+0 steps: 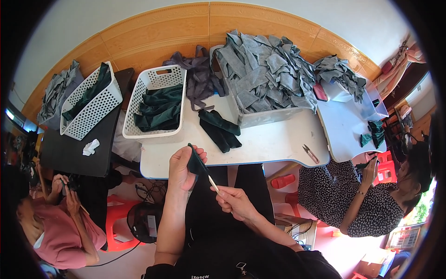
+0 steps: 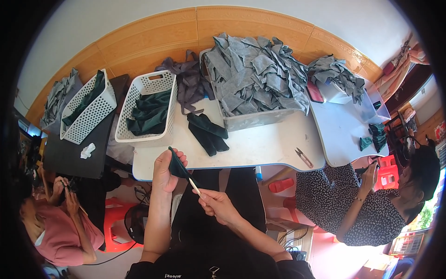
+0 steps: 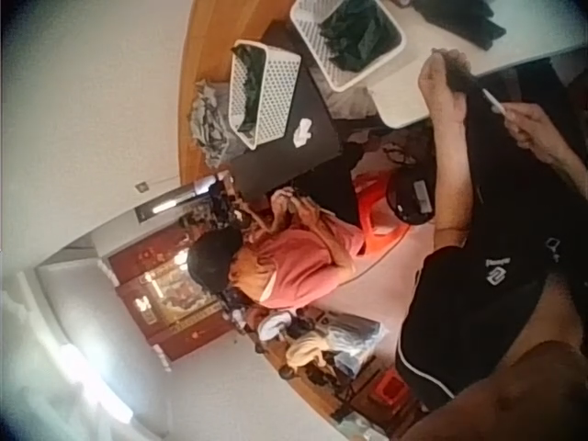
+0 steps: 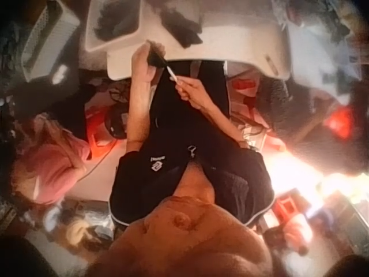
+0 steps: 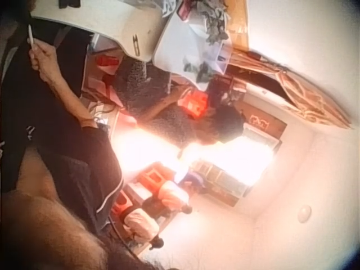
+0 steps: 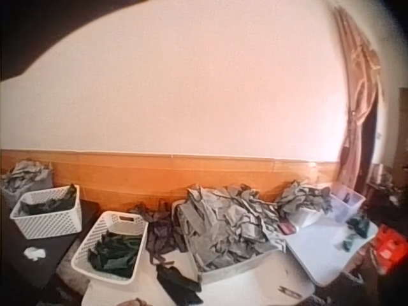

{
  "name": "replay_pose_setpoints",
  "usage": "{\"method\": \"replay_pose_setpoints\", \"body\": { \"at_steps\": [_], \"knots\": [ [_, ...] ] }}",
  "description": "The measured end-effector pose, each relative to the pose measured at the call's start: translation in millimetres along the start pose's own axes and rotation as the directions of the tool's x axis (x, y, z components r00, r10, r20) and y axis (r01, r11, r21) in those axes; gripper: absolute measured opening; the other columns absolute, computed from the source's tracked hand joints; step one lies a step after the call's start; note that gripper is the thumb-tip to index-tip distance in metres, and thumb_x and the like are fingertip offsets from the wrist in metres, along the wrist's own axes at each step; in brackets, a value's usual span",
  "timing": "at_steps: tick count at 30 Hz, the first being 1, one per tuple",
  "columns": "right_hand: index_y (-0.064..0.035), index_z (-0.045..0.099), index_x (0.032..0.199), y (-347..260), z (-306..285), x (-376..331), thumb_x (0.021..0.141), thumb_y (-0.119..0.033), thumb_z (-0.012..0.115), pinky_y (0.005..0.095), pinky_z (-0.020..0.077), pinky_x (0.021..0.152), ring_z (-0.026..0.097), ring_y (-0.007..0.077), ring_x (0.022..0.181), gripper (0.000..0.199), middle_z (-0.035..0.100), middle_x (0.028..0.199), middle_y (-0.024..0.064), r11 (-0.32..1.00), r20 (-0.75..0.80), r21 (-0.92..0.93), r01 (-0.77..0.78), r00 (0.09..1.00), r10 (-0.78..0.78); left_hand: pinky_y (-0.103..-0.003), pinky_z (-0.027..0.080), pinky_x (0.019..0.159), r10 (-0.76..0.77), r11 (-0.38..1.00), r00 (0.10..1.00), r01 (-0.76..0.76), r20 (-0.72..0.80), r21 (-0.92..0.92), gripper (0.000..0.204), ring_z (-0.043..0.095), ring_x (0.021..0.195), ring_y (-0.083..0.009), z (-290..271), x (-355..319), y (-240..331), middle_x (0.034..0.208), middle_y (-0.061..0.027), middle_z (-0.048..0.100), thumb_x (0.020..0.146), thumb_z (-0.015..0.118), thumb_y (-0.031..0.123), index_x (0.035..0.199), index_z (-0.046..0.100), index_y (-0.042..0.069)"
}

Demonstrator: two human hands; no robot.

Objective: Manually turning fabric pieces inside out using a thin wooden stick.

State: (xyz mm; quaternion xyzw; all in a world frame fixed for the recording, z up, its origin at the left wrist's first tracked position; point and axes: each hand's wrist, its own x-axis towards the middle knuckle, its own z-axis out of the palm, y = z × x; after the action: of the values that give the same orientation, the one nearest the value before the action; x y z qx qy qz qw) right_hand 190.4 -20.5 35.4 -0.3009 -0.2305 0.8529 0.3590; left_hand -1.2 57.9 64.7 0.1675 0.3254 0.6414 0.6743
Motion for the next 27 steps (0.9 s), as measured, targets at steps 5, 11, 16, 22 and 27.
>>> {"method": "replay_pose_setpoints", "body": {
  "at_steps": [5,11,16,22,27],
  "knots": [
    [-0.0017,0.058,0.126,-0.2,3.8,1.4,0.099,-0.013,0.051,0.0199,0.0215,0.046,0.028,0.0043,0.053,0.030,0.045,0.073,-0.0015,0.999,0.001,-0.008,0.039,0.999,-0.039,-0.035,0.060,0.072,0.009,0.995,0.999,-0.012,0.034,0.100,0.022,0.069,0.077,-0.0215,3.1,-1.3,0.4,0.084,-0.0126,0.069,0.093,0.062,0.022,0.094,0.064,0.001],
    [-0.0011,0.059,0.125,-11.5,6.8,5.2,0.099,-0.012,0.050,0.0195,0.0220,0.047,0.028,0.0046,0.054,0.029,0.044,0.073,-0.0012,0.998,-0.012,-0.037,0.052,0.999,-0.053,-0.035,0.059,0.074,0.027,0.982,0.999,-0.034,0.040,0.185,0.016,0.070,0.079,-0.0248,14.0,1.3,15.4,0.091,-0.0178,0.069,0.092,0.062,0.010,0.099,0.065,-0.004],
    [-0.0031,0.060,0.125,-25.0,4.8,-1.6,0.099,-0.014,0.052,0.0182,0.0256,0.048,0.033,0.0023,0.056,0.029,0.047,0.073,-0.0036,0.954,-0.051,-0.275,0.120,0.989,-0.139,-0.031,0.056,0.081,0.150,0.916,0.978,-0.193,0.146,0.353,0.021,0.069,0.086,-0.0215,18.5,4.4,39.9,0.093,-0.0144,0.070,0.087,0.064,0.001,0.107,0.065,-0.004],
    [-0.0018,0.062,0.122,-29.6,-0.8,-14.0,0.099,-0.013,0.052,0.0177,0.0267,0.049,0.034,0.0023,0.056,0.028,0.047,0.072,-0.0030,0.898,-0.069,-0.416,0.142,0.980,-0.187,-0.026,0.051,0.079,0.216,0.693,0.941,-0.337,0.262,0.637,0.013,0.066,0.084,-0.0152,24.3,2.0,60.0,0.090,-0.0114,0.070,0.082,0.068,-0.004,0.096,0.070,-0.004],
    [-0.0027,0.063,0.122,-24.3,-2.4,-12.8,0.099,-0.014,0.053,0.0176,0.0260,0.047,0.035,0.0019,0.055,0.028,0.049,0.071,-0.0029,0.912,-0.124,-0.407,0.062,0.985,-0.122,-0.028,0.051,0.075,0.375,0.315,0.832,-0.530,0.410,0.788,0.015,0.066,0.082,-0.0193,37.7,-14.6,59.3,0.087,-0.0107,0.069,0.077,0.071,-0.006,0.091,0.070,-0.003]
  ]
}}
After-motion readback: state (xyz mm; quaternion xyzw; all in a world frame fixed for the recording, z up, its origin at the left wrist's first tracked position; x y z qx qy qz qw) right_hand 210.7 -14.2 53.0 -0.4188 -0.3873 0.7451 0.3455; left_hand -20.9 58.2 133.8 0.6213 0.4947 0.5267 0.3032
